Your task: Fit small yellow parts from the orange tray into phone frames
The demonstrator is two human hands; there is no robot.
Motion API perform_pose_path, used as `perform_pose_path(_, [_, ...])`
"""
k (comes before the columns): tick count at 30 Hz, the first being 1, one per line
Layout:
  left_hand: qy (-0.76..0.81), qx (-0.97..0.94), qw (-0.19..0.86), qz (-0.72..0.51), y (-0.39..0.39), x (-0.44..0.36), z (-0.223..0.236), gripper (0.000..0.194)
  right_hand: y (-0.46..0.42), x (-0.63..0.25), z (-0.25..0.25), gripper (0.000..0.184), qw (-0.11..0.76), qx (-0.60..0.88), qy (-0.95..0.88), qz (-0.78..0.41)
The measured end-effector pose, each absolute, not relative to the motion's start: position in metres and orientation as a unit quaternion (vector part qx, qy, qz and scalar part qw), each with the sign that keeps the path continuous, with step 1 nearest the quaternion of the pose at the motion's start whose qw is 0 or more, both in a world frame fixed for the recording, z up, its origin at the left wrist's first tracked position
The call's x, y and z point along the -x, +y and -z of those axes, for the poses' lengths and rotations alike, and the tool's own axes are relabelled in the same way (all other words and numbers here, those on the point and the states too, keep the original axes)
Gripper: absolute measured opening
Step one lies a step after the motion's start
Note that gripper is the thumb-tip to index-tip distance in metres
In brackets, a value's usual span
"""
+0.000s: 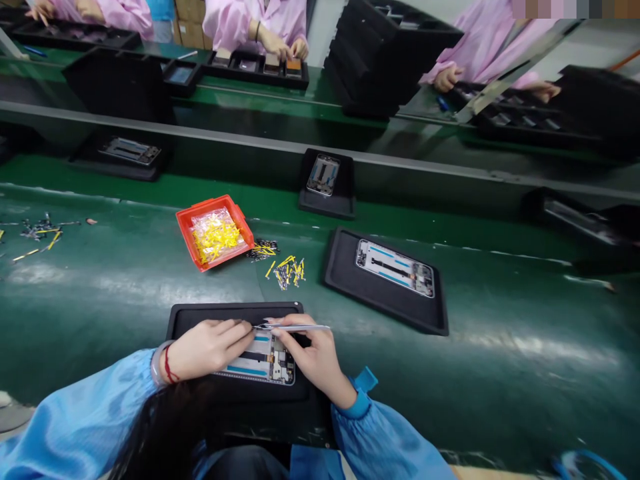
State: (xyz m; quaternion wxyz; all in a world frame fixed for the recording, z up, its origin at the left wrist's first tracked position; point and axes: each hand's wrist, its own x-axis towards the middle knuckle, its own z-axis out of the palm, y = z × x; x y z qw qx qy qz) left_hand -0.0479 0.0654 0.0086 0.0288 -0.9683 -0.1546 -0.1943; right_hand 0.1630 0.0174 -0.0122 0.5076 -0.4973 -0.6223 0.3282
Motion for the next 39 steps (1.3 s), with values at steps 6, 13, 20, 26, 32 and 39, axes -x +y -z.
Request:
perform_pose_path(6, [-0.159, 0.97, 0.041, 0.179, 0.0641, 0.0481, -0.0091, 0.04, 0.017, -0.1623, 0.014, 0.003, 0.501, 0.502, -0.617, -0.34])
perform_pose_path(13, [-0.137, 0.98, 0.06, 0.132, 0.0607, 0.0495, -0.0095, 0.028, 0.0159, -0.1594, 0.0145, 0.007, 0.517, 0.5, -0.594, -0.359])
perform_pose_path(20, [-0.137, 0.986, 0.059, 0.078, 0.0587, 0.0477, -0.0082, 0.02, 0.0149, -0.1606, 0.0128, 0.008, 0.527, 0.502, -0.585, -0.358])
perform_pose_path(26, [-0.141, 0.985, 0.066, 0.072, 0.0565, 0.0464, -0.0063, 0.022, 0.0145, -0.1608, 0.012, 0.006, 0.525, 0.506, -0.587, -0.352])
perform_pose_path(32, [-0.153, 0.983, 0.064, 0.085, 0.0571, 0.0453, -0.0094, 0.024, 0.0136, -0.1607, 0.0127, 0.008, 0.523, 0.509, -0.597, -0.334])
perform_pose_path(39, [-0.161, 0.982, 0.042, 0.088, 0.0598, 0.0451, -0.0101, 0.023, 0.015, -0.1612, 0.0091, 0.008, 0.489, 0.493, -0.651, -0.306])
